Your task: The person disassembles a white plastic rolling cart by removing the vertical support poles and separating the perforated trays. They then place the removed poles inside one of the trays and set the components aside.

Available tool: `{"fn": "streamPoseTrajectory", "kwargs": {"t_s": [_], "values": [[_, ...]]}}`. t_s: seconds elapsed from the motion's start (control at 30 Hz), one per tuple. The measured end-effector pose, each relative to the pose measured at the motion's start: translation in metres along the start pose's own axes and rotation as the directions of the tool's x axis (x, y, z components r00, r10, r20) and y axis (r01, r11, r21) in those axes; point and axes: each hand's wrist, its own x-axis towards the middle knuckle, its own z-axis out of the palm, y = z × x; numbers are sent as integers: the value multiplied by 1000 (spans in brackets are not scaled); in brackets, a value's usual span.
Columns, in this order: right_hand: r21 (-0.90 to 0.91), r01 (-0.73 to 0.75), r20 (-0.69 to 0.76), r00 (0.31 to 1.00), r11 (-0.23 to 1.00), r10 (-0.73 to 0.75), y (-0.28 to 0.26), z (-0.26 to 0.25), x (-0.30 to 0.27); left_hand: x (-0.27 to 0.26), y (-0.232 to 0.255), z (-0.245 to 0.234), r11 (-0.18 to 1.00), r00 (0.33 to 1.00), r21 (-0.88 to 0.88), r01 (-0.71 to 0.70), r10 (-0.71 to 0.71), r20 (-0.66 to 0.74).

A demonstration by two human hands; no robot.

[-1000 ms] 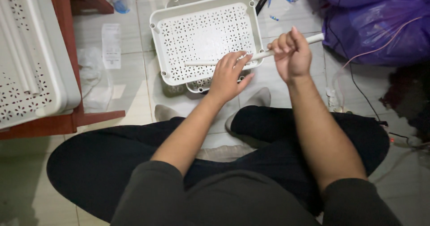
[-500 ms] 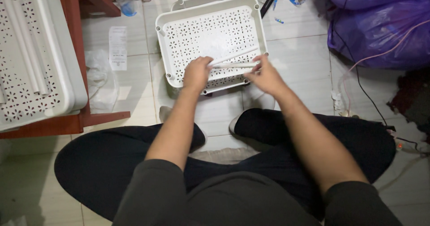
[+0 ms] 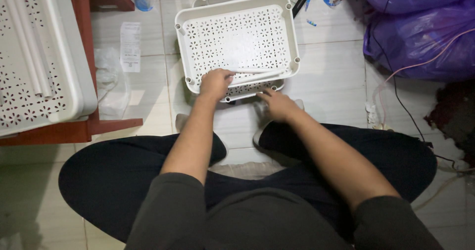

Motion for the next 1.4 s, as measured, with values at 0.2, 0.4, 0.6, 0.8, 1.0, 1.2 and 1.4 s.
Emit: {"fn": "streamPoseTrajectory", "kwargs": {"t_s": [0.2, 0.4, 0.6, 0.8, 1.0, 1.2, 1.4], "values": [[-8, 12, -28, 1000, 1000, -12, -4, 2, 0, -6, 2, -3, 999, 994, -28, 34, -31, 101], [-20, 112, -39, 993, 994, -113, -4, 12, 0, -13, -3, -2, 1000, 990, 4, 8, -8, 138], [-18, 90, 194, 977, 996, -85, -4, 36, 4, -3, -22, 12, 990, 888, 122, 71, -118, 443], [-118, 219, 349, 922, 969, -166, -16, 43, 0, 0, -35, 32, 981, 827, 174, -83, -30, 562], [-42, -28, 741, 669, 999, 50, -49, -14, 9, -1, -10, -2, 985, 881, 158, 75, -140, 452], [52, 76, 140, 987, 996, -82, -59, -121, 60, 17, 17, -37, 997, 986, 25, 67, -63, -152], [309, 312, -585, 807, 898, -79, -77, -185, 107, 24, 8, -36, 972, 990, 234, 1, 32, -140]]}}
